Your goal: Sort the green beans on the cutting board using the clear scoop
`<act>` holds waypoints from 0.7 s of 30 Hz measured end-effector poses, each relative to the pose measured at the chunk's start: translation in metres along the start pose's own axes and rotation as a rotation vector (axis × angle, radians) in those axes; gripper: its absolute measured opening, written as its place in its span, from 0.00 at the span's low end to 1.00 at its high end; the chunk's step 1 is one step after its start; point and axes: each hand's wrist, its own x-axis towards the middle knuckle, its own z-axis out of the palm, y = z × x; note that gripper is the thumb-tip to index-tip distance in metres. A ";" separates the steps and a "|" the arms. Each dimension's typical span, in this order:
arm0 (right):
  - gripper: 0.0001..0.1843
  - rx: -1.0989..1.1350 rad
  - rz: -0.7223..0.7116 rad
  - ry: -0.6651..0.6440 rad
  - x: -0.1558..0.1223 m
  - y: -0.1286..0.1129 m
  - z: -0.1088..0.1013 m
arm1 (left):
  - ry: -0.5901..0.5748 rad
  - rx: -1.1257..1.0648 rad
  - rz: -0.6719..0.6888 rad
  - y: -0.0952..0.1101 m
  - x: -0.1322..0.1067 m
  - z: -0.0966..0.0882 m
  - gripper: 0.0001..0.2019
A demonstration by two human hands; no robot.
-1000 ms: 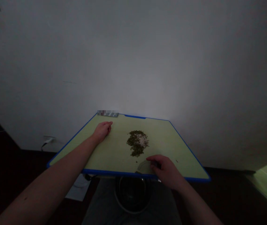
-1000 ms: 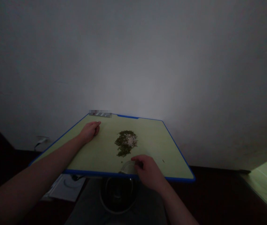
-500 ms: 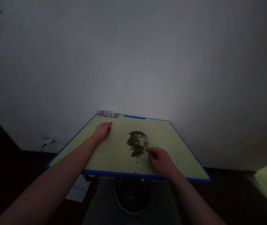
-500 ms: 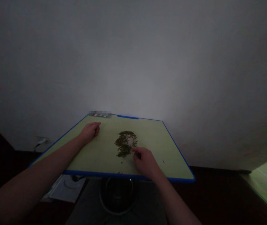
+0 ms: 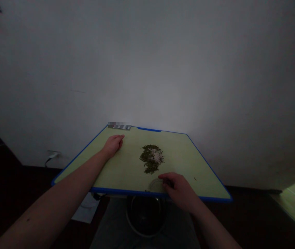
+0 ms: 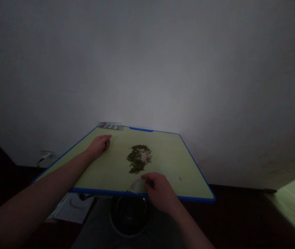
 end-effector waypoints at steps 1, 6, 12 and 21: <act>0.17 0.006 0.001 -0.005 -0.001 -0.001 0.000 | 0.002 0.002 -0.004 -0.001 0.001 0.000 0.18; 0.17 0.044 -0.017 -0.015 -0.004 -0.001 0.001 | 0.003 -0.007 -0.019 -0.006 0.004 0.000 0.18; 0.17 0.070 -0.032 0.041 0.005 0.002 0.006 | 0.020 -0.049 -0.037 -0.006 0.004 0.002 0.18; 0.18 0.037 -0.187 -0.092 0.038 -0.021 0.016 | 0.006 -0.046 -0.030 -0.003 0.002 0.001 0.17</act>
